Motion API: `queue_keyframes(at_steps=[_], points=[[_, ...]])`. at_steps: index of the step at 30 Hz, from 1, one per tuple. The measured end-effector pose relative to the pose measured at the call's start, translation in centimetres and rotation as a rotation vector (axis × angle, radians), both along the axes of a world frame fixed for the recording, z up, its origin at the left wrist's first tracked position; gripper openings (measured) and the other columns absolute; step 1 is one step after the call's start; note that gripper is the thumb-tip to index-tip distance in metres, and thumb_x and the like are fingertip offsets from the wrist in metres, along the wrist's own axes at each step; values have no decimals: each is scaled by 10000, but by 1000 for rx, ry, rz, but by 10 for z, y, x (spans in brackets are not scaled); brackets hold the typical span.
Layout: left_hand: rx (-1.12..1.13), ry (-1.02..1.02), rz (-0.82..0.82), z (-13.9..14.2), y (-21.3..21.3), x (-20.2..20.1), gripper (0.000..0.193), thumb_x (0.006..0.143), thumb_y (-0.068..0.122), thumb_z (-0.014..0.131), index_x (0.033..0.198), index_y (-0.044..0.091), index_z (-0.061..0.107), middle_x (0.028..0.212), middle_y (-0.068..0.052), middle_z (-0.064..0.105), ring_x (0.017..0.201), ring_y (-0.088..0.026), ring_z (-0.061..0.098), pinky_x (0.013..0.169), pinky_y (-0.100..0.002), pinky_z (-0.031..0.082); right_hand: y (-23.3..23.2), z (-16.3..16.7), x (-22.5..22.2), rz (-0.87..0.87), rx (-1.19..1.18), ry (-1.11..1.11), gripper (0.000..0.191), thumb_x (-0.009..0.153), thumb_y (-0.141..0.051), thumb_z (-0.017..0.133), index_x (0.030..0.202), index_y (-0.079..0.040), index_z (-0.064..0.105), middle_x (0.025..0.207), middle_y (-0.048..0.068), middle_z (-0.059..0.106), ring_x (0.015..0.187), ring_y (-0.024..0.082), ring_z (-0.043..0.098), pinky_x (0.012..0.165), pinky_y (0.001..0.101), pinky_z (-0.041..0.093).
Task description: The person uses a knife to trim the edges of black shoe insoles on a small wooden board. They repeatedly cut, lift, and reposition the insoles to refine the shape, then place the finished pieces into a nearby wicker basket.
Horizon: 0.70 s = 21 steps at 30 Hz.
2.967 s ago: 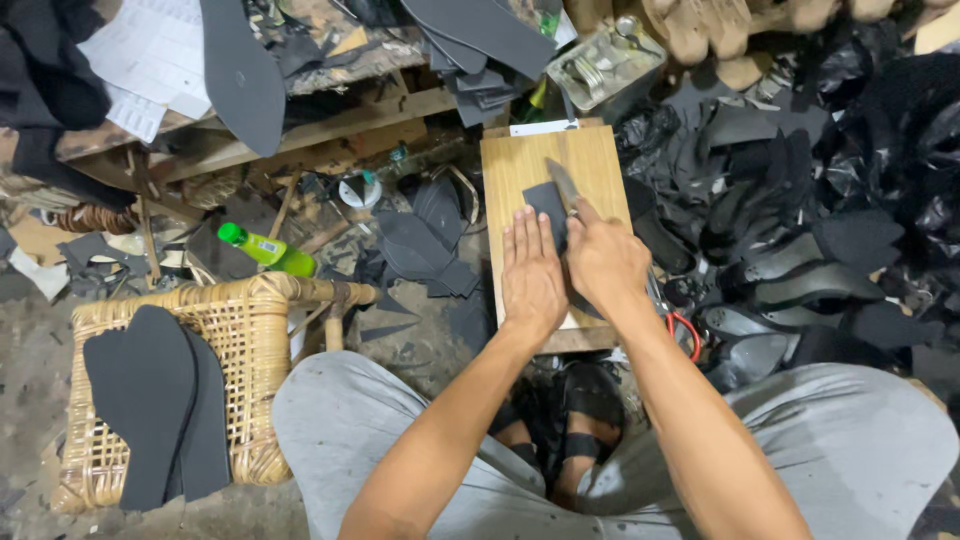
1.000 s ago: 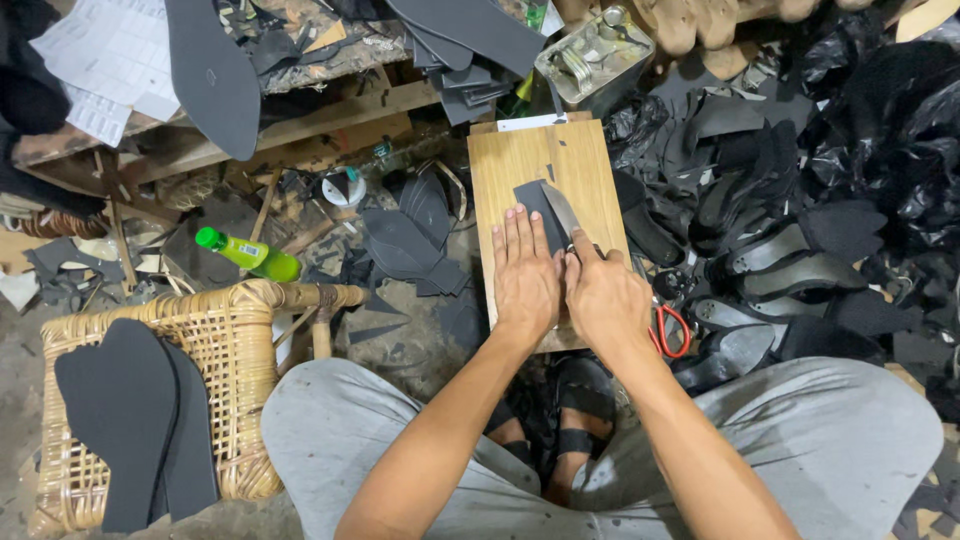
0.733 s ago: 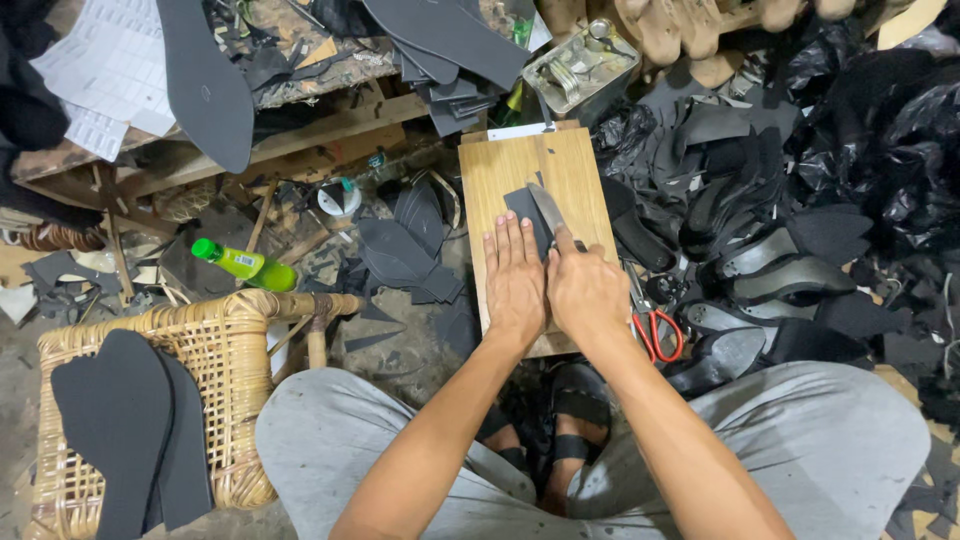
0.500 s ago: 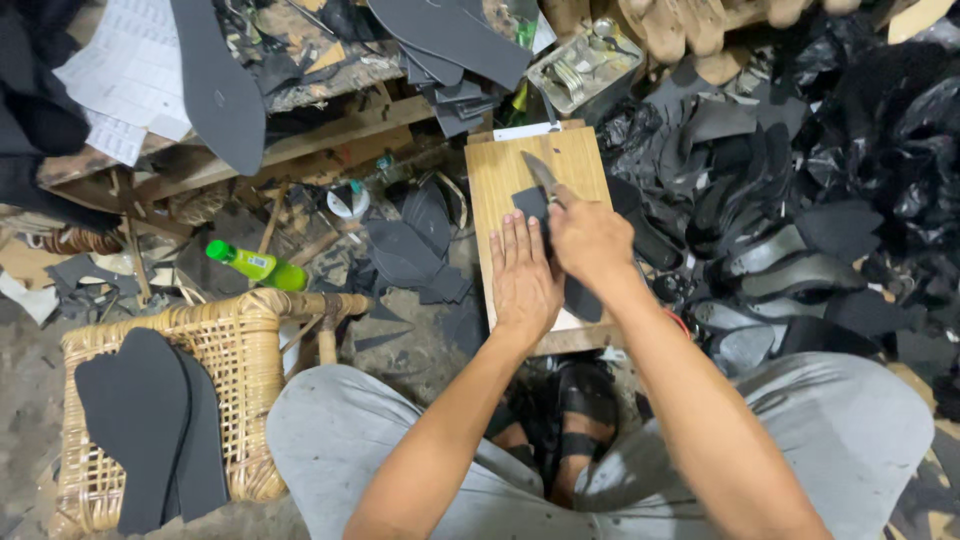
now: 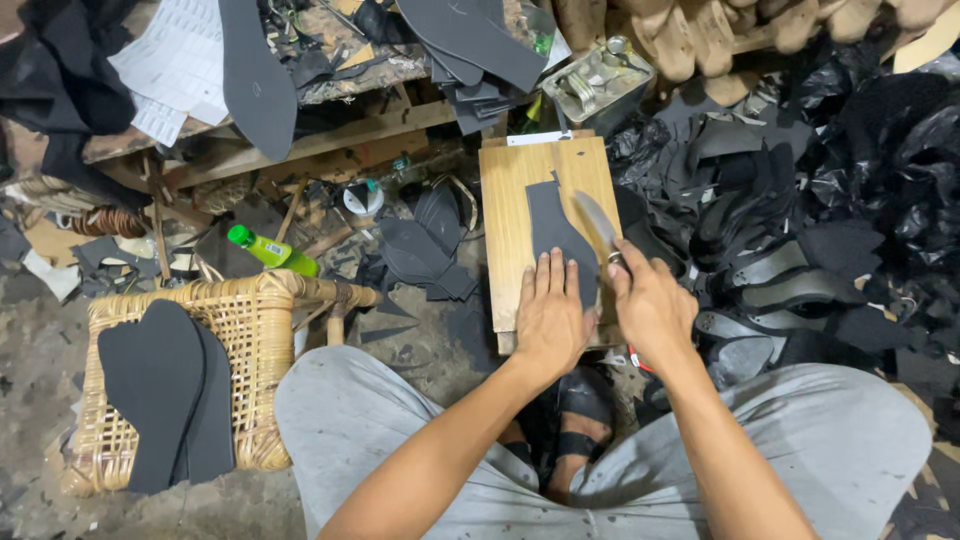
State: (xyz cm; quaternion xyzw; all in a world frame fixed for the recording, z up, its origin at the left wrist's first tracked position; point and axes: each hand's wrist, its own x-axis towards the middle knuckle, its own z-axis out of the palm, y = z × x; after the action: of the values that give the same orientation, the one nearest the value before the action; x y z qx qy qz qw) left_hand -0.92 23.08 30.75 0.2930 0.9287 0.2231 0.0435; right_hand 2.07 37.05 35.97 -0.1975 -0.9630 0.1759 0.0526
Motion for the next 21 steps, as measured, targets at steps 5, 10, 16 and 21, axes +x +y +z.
queue_keyframes(at_steps=[5, 10, 16, 21], points=[[-228, 22, -94, 13, -7, 24, 1083, 758, 496, 726, 1531, -109, 268, 1601, -349, 186, 1510, -462, 140, 1220, -529, 87, -23, 12, 32, 141, 158, 56, 400, 969, -337, 610, 1356, -250, 658, 1048, 244, 660, 681, 406, 700, 577, 496, 553], [-162, 214, -89, 3, -13, 36, 1015, 781, 541, 699, 1499, -91, 358, 1586, -349, 266, 1519, -492, 172, 1242, -564, 90, -38, 10, 48, 203, 195, 77, 399, 971, -328, 615, 1358, -243, 666, 971, 238, 656, 668, 395, 702, 562, 482, 557], [-272, 214, -126, -12, -16, 41, 933, 805, 503, 674, 1470, -100, 422, 1562, -373, 302, 1516, -503, 173, 1253, -544, 86, -49, 9, 57, 232, 222, 60, 397, 962, -332, 618, 1342, -235, 680, 967, 240, 658, 662, 397, 705, 572, 487, 559], [-210, 347, -76, -21, -16, 41, 673, 911, 291, 530, 1450, -107, 466, 1522, -347, 363, 1506, -510, 213, 1259, -550, 107, -59, 10, 58, 243, 262, 81, 386, 960, -324, 612, 1312, -194, 699, 1006, 266, 659, 624, 394, 703, 515, 477, 550]])
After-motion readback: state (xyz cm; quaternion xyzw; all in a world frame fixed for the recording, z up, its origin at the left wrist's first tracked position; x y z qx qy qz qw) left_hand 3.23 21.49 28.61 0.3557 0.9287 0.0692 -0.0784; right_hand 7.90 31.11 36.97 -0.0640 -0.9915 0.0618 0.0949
